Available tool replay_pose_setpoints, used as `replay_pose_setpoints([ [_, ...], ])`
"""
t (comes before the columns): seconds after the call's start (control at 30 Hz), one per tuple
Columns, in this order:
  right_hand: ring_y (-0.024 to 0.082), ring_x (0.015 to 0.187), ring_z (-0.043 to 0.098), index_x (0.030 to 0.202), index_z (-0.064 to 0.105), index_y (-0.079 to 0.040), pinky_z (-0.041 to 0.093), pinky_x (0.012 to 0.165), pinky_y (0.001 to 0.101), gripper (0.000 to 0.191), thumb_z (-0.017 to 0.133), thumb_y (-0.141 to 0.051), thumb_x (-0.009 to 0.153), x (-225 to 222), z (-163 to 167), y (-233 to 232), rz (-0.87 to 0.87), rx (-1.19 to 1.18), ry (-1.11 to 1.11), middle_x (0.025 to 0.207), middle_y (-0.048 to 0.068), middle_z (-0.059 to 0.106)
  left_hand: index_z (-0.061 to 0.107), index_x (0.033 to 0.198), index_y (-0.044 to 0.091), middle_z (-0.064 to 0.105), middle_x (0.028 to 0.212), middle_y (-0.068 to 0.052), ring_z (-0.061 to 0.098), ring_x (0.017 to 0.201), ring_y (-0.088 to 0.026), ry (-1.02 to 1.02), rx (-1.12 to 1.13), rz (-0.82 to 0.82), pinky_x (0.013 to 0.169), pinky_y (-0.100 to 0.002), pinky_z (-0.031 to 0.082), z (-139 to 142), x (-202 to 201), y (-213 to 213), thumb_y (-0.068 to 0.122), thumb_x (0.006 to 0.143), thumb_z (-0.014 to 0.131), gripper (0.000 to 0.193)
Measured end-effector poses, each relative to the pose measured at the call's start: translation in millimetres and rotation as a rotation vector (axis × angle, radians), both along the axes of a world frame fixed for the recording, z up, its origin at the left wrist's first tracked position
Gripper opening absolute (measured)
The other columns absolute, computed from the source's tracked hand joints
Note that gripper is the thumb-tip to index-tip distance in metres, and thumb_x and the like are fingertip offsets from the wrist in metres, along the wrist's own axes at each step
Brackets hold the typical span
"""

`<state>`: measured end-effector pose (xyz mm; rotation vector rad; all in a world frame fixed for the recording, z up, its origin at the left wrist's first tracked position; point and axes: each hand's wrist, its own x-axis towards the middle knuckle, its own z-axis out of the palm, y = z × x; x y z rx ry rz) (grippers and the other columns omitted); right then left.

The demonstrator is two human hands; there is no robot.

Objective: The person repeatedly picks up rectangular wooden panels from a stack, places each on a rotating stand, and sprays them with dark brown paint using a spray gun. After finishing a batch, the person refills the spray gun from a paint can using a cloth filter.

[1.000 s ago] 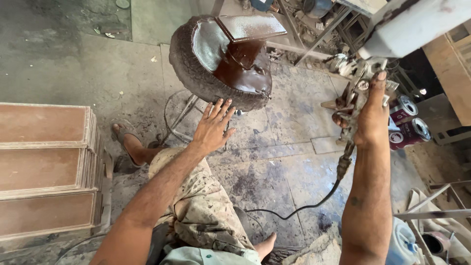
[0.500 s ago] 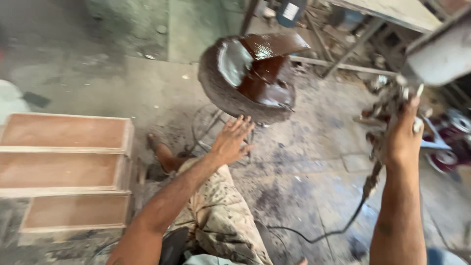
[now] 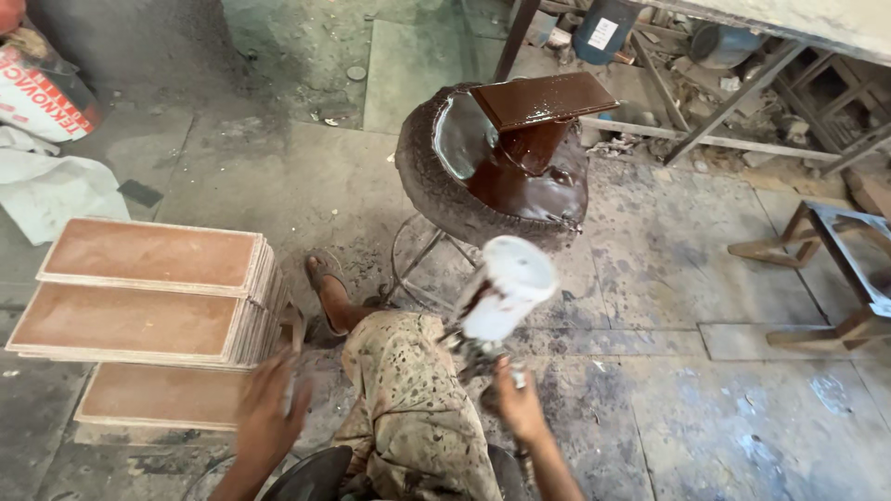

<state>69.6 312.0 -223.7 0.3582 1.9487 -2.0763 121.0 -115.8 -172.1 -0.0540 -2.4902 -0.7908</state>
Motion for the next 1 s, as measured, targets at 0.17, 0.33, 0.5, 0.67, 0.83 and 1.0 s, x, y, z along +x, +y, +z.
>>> replay_pose_setpoints([
  [0.17, 0.023, 0.102, 0.065, 0.124, 0.062, 0.01, 0.052, 0.093, 0.0393, 0.084, 0.06, -0.067, 0.089, 3, -64, -46, 0.017, 0.355, 0.059, 0.114, 0.028, 0.07, 0.061, 0.133, 0.005, 0.062, 0.139, -0.022, 0.058, 0.13, -0.041, 0.066, -0.142, 0.346, 0.11, -0.054, 0.047, -20, 46, -34, 0.027, 0.088, 0.073, 0.052],
  [0.33, 0.03, 0.122, 0.06, 0.137, 0.05, 0.014, 0.047, 0.105, 0.0379, 0.099, 0.058, -0.07, 0.086, -2, -78, -46, -0.001, 0.468, -0.045, 0.126, 0.028, 0.068, 0.062, 0.14, 0.004, 0.06, 0.142, -0.023, 0.056, 0.132, -0.043, -0.113, -0.079, 0.529, 0.112, -0.054, 0.044, -65, 44, -62, 0.04, 0.09, 0.073, 0.063],
  [0.5, 0.031, 0.137, 0.05, 0.142, 0.035, 0.022, 0.035, 0.117, 0.0378, 0.109, 0.057, -0.073, 0.092, -2, -84, -40, -0.013, 0.556, -0.003, 0.138, 0.033, 0.057, 0.063, 0.137, 0.006, 0.058, 0.145, -0.021, 0.052, 0.135, -0.043, -0.161, 0.026, 0.524, 0.115, -0.056, 0.041, -88, 33, -76, 0.052, 0.085, 0.073, 0.07],
  [0.67, 0.029, 0.136, 0.051, 0.148, 0.029, 0.017, 0.038, 0.115, 0.0376, 0.115, 0.055, -0.076, 0.085, 1, -71, -45, -0.038, 0.584, -0.16, 0.139, 0.03, 0.057, 0.064, 0.136, 0.007, 0.054, 0.151, -0.018, 0.045, 0.137, -0.047, -0.311, 0.029, 0.618, 0.111, -0.061, 0.04, -84, 20, -81, 0.057, 0.077, 0.079, 0.079],
  [0.83, 0.03, 0.131, 0.056, 0.144, 0.04, 0.016, 0.036, 0.116, 0.0372, 0.114, 0.05, -0.08, 0.084, 1, -43, -55, -0.008, 0.471, -0.071, 0.136, 0.026, 0.064, 0.06, 0.144, 0.015, 0.044, 0.159, -0.02, 0.039, 0.145, -0.048, -0.26, 0.044, 0.655, 0.116, -0.065, 0.035, -84, 30, -77, 0.056, 0.074, 0.081, 0.083],
  [1.0, 0.031, 0.136, 0.052, 0.147, 0.033, 0.016, 0.035, 0.117, 0.038, 0.122, 0.047, -0.084, 0.08, -1, -39, -57, 0.027, 0.49, -0.117, 0.142, 0.028, 0.058, 0.052, 0.153, 0.015, 0.024, 0.162, -0.035, 0.025, 0.148, -0.057, -0.232, 0.187, 0.838, 0.116, -0.068, 0.029, -93, 36, -68, 0.054, 0.061, 0.093, 0.108],
])
